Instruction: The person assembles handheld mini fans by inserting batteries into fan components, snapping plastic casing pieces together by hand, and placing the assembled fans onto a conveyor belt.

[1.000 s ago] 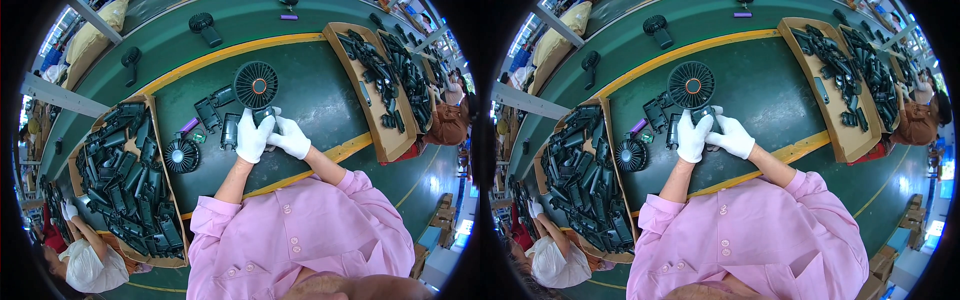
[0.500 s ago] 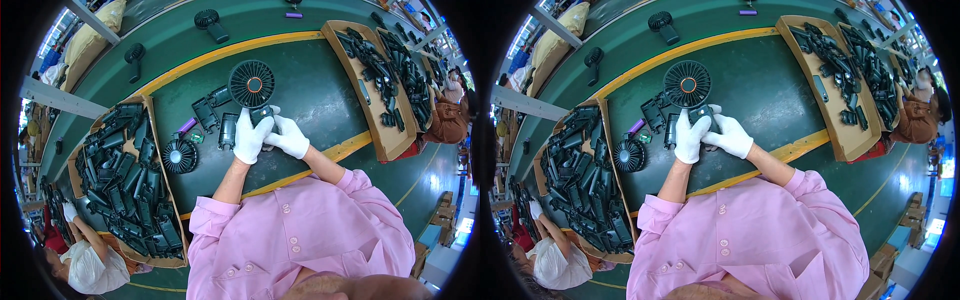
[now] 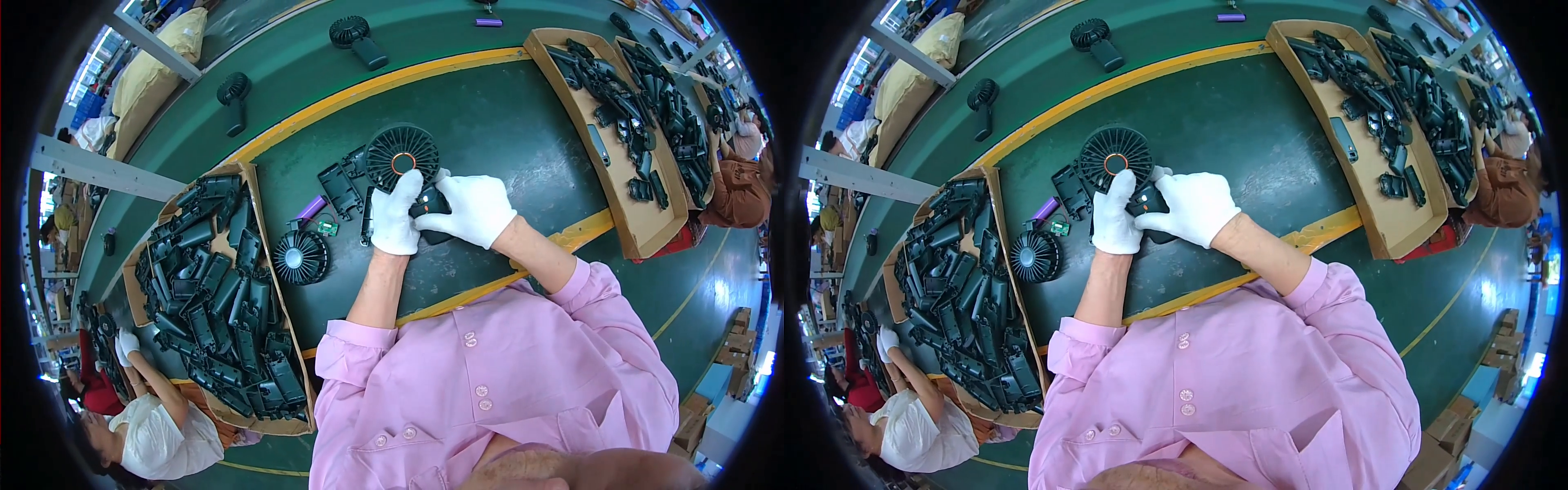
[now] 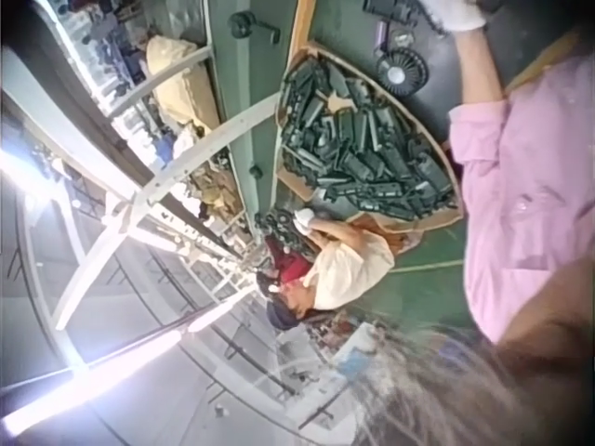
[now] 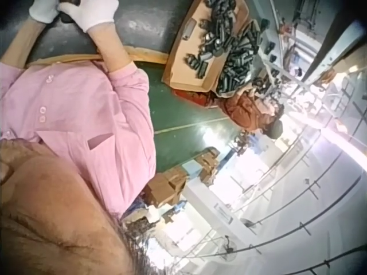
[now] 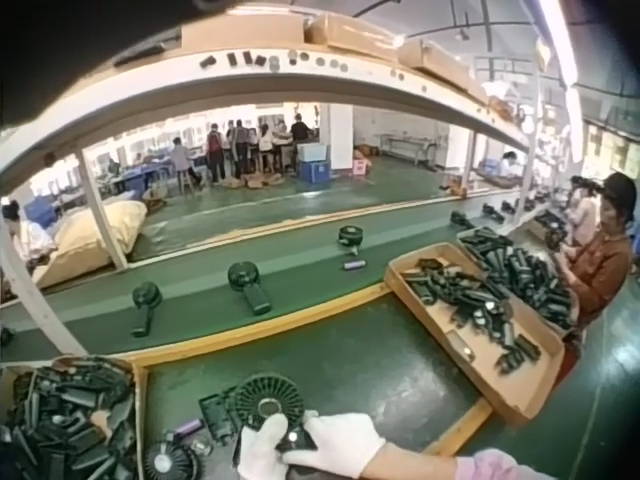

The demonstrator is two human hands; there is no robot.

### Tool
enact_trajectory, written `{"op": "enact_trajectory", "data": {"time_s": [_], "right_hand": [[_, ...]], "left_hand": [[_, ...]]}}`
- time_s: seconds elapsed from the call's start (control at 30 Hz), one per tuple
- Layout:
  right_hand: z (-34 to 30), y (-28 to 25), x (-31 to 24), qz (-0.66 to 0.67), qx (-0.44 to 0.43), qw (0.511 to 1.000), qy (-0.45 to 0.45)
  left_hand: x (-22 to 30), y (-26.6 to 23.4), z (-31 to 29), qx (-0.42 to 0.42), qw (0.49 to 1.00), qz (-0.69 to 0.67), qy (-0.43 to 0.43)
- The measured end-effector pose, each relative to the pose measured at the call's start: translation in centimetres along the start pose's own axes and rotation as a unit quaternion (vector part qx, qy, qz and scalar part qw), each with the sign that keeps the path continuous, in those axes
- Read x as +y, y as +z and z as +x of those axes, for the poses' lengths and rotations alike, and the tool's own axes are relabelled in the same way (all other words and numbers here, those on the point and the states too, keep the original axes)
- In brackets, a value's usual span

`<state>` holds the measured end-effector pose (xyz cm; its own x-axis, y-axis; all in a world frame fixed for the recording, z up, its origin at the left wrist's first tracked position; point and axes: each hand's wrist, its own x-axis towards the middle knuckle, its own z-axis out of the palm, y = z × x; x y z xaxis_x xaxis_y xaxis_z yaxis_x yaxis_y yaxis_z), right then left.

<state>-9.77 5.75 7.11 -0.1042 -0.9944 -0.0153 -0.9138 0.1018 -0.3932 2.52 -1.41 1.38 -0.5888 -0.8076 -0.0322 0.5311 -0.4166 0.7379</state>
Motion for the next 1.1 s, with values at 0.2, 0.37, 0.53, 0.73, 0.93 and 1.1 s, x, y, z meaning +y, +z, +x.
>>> {"op": "enact_trajectory", "data": {"time_s": [0.2,0.37,0.53,0.73,0.93,1.1], "right_hand": [[-0.9,0.3,0.8,-0.041,0.098,0.993,-0.046],[-1.6,-1.3,0.0,-0.073,0.021,0.997,-0.004],[-2.8,-0.2,1.2,-0.057,0.067,0.996,0.034],[-3.0,0.1,2.0,-0.045,0.200,0.979,-0.008],[-3.0,-0.5,2.0,-0.085,0.202,0.975,0.027],[-3.9,-1.9,1.1,-0.104,0.160,0.982,-0.007]], "left_hand": [[-0.9,0.9,0.2,0.037,0.998,0.044,0.029],[-0.8,2.6,-0.1,0.087,0.996,0.012,-0.001],[-1.8,3.3,0.9,0.142,0.987,-0.073,-0.007],[-2.7,4.3,1.3,0.134,0.985,-0.107,-0.022],[-3.2,5.8,2.4,0.157,0.987,-0.021,-0.024],[-3.9,4.1,4.3,0.171,0.978,0.003,-0.116]]}}
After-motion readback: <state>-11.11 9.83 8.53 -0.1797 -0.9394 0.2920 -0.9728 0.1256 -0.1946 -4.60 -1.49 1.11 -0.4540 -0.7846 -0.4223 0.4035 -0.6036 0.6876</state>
